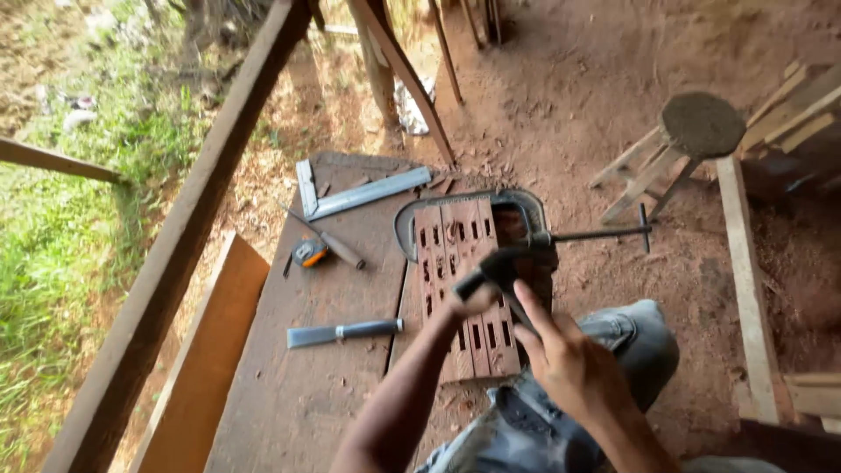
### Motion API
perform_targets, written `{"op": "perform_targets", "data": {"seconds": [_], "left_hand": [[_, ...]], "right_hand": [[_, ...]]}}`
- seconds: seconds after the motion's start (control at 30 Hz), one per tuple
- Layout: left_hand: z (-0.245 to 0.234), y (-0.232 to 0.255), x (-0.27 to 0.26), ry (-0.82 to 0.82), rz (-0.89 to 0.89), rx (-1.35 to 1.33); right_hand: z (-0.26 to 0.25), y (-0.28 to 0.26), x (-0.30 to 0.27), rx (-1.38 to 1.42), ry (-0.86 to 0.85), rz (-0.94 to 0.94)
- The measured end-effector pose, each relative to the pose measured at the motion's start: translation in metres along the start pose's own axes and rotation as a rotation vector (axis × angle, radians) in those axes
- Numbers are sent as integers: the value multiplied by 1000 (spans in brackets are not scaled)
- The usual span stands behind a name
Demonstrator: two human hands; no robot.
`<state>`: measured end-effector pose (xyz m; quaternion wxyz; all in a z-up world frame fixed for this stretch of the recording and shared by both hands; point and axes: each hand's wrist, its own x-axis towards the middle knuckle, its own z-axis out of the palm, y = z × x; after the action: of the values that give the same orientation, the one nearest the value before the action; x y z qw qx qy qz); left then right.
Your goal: The recorder is carving slots into a wooden block using a hammer and a chisel on a workbench.
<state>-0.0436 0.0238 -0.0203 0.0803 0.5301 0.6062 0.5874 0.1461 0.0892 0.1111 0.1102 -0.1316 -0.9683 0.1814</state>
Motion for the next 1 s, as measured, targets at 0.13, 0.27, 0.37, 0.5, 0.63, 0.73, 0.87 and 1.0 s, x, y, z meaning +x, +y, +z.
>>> {"op": "perform_targets", "data": {"seconds": [0.13,0.27,0.37,0.5,0.63,0.73,0.87,1.0], "left_hand": [[20,54,-61,17,33,41],[14,76,-30,170,192,-78],[1,79,-10,358,187,-95],[-34,67,8,479,-21,-55],[-26,34,-5,506,-228,-582],[-17,12,-14,529,-232,-746],[-19,6,-17,532,-224,-712],[-18,1,-17,537,-200,-683]], "right_hand": [[-22,7,-38,16,63,77],[-31,26,-40,97,236,230],[-40,22,-40,181,261,261],[-27,27,-51,183,231,327],[-20,30,-54,123,271,263],[-17,29,-54,69,257,281],[-15,30,-54,42,267,285],[-16,29,-54,45,272,269]]}}
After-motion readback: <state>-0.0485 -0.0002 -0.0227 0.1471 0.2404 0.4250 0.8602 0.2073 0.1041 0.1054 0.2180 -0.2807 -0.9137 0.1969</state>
